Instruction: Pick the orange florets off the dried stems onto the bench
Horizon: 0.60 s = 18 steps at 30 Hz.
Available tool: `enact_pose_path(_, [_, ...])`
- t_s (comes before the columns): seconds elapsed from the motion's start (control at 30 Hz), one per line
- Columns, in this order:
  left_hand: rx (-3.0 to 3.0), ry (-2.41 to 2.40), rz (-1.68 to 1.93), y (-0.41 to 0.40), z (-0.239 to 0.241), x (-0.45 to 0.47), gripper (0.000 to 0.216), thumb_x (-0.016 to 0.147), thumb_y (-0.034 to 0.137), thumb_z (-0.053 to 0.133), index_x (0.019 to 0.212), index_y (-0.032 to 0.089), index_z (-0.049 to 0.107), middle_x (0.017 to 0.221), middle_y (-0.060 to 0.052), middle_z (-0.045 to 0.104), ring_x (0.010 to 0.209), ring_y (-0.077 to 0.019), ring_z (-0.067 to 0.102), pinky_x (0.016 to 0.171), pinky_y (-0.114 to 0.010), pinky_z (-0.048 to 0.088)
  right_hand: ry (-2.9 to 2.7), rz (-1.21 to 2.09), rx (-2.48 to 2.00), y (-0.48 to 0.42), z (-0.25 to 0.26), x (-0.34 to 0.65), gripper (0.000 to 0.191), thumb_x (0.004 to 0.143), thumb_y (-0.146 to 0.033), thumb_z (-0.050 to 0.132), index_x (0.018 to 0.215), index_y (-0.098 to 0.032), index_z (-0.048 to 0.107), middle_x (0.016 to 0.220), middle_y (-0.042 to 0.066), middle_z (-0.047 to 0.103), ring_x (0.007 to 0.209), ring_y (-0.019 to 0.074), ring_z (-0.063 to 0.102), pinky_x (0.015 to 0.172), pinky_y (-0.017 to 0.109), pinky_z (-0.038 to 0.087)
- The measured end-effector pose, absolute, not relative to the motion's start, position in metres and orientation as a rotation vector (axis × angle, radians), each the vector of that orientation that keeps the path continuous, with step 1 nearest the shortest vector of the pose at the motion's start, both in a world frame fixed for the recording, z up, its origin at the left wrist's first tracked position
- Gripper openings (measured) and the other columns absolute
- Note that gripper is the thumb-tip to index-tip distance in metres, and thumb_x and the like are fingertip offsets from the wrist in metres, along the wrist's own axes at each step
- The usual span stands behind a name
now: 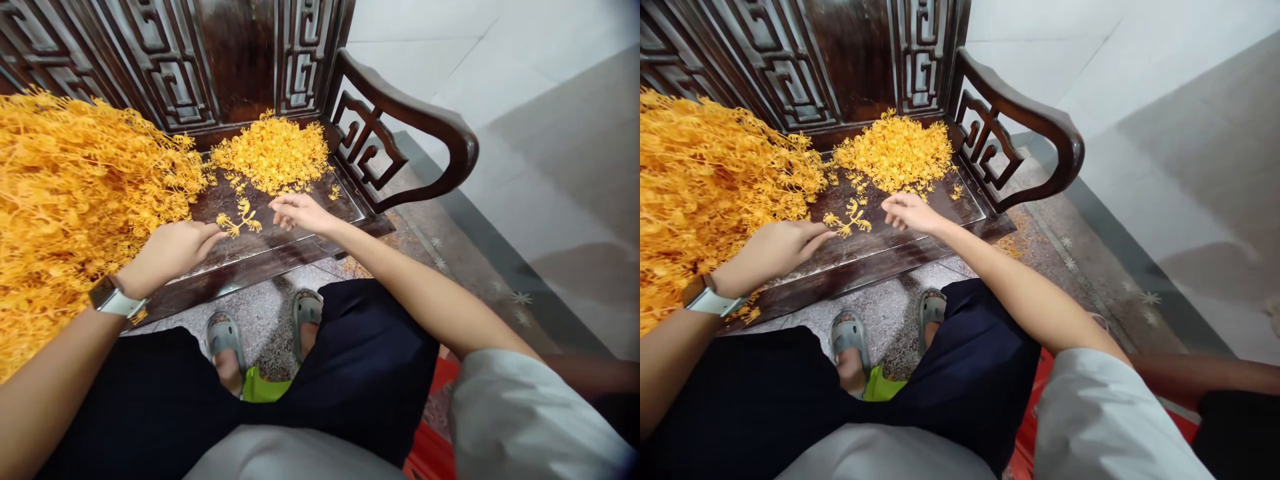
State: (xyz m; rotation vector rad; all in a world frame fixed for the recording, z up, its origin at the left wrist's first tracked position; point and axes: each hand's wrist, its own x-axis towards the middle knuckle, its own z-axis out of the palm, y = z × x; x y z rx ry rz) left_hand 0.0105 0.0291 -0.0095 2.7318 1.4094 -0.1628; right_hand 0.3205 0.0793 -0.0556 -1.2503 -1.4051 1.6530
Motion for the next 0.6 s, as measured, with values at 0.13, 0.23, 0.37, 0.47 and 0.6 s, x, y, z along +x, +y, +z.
enact_pose_path(0.13, [2.768, 1.325, -0.098, 0.034, -0.008, 0.028, 0.051, 0.114, 0.050, 0.034, 0.104, 0.020, 0.073, 0.094, -0.012, 0.077, 0.080, -0.0269, 0.071, 0.070, -0.036, 0.040, -1.640, 1.476, -1.077, 0.072, -0.054, 0.309, 0.026, 0.101, -0.045, 0.074, 0.105, -0.020, 0.072, 0.084, 0.000, 0.068, 0.071, 0.0096, 0.059, 0.062, 0.023, 0.047])
enact_pose_path(0.23, [2.809, 1.267, -0.095, 0.038, -0.008, 0.039, 0.046, 0.114, 0.046, 0.038, 0.104, 0.019, 0.074, 0.094, -0.012, 0.077, 0.077, -0.0255, 0.069, 0.069, -0.036, 0.038, -1.715, 1.431, -0.939, 0.073, -0.052, 0.311, 0.033, 0.095, -0.050, 0.079, 0.091, -0.018, 0.071, 0.073, -0.002, 0.063, 0.066, 0.0088, 0.055, 0.064, 0.024, 0.045])
enact_pose_path(0.37, [2.772, 1.223, -0.020, 0.042, -0.006, 0.053, 0.047, 0.113, 0.048, 0.040, 0.094, 0.020, 0.073, 0.085, -0.010, 0.074, 0.071, -0.0232, 0.066, 0.068, -0.035, 0.037, -1.572, 1.364, -1.009, 0.080, -0.056, 0.317, 0.026, 0.093, -0.039, 0.078, 0.082, -0.018, 0.067, 0.069, -0.001, 0.065, 0.063, 0.0102, 0.058, 0.063, 0.025, 0.046])
enact_pose_path(0.47, [2.799, 1.201, 0.062, 0.039, 0.000, 0.067, 0.051, 0.115, 0.046, 0.035, 0.091, 0.020, 0.071, 0.082, -0.010, 0.073, 0.072, -0.0226, 0.066, 0.071, -0.035, 0.040, -1.388, 1.292, -1.108, 0.093, -0.059, 0.322, 0.018, 0.094, -0.024, 0.071, 0.079, -0.019, 0.062, 0.071, 0.001, 0.066, 0.062, 0.0098, 0.056, 0.062, 0.025, 0.046])
enact_pose_path(0.6, [2.931, 1.145, 0.028, 0.026, 0.008, 0.080, 0.055, 0.115, 0.042, 0.031, 0.084, 0.019, 0.070, 0.079, -0.010, 0.072, 0.072, -0.0229, 0.065, 0.073, -0.038, 0.043, -1.019, 1.083, -1.281, 0.116, -0.063, 0.350, 0.022, 0.096, -0.017, 0.058, 0.077, -0.023, 0.048, 0.069, -0.003, 0.056, 0.059, 0.0095, 0.052, 0.059, 0.023, 0.047])
